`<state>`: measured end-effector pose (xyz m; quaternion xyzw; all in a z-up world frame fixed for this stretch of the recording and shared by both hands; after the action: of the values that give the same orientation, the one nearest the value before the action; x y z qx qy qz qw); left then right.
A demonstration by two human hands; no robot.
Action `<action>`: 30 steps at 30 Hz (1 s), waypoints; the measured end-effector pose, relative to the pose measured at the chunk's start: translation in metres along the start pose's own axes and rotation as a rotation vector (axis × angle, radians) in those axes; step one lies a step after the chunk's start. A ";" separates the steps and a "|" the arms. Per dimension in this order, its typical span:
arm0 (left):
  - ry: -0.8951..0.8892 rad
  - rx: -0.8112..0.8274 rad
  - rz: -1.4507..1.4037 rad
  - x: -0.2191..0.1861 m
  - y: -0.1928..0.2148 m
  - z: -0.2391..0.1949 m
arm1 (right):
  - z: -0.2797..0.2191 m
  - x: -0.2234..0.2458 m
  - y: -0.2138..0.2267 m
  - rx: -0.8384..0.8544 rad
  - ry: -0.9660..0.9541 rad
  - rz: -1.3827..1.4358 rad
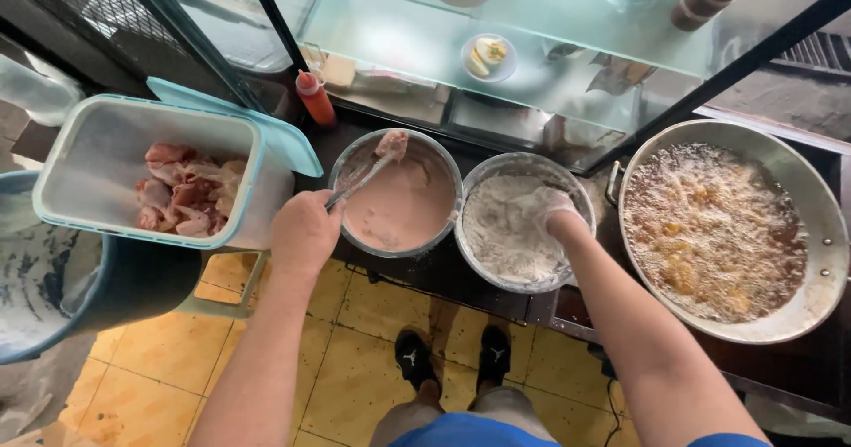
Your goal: Breading raw chicken in batter and flour then deep-frying in a large pan.
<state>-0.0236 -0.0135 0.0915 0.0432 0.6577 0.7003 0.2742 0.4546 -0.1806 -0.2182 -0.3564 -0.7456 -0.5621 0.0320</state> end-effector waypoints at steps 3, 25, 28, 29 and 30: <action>-0.004 0.018 -0.003 -0.002 -0.001 -0.001 | -0.031 0.037 0.012 0.038 -0.118 -0.081; 0.010 0.016 0.003 0.000 -0.006 0.000 | -0.071 0.127 -0.014 0.381 0.132 -0.148; 0.022 0.028 0.010 -0.007 0.001 -0.002 | -0.089 0.145 0.047 0.183 -0.052 0.368; 0.028 0.032 0.011 -0.011 0.004 -0.003 | -0.099 0.140 0.069 0.029 -0.299 0.675; 0.030 0.030 0.012 -0.013 0.005 -0.004 | -0.103 0.145 0.078 0.031 -0.296 0.674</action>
<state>-0.0155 -0.0225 0.0999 0.0405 0.6720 0.6924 0.2595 0.3547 -0.1882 -0.0522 -0.6592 -0.5912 -0.4510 0.1123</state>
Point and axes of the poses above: each hand's wrist, its own z-axis towards the middle knuckle, its own y-axis out of the back of the hand, x = y × z, the point moved 6 cm from there along z, towards the middle knuckle, and after that the axes turned 9 degrees about z, right-handed, at the moved point
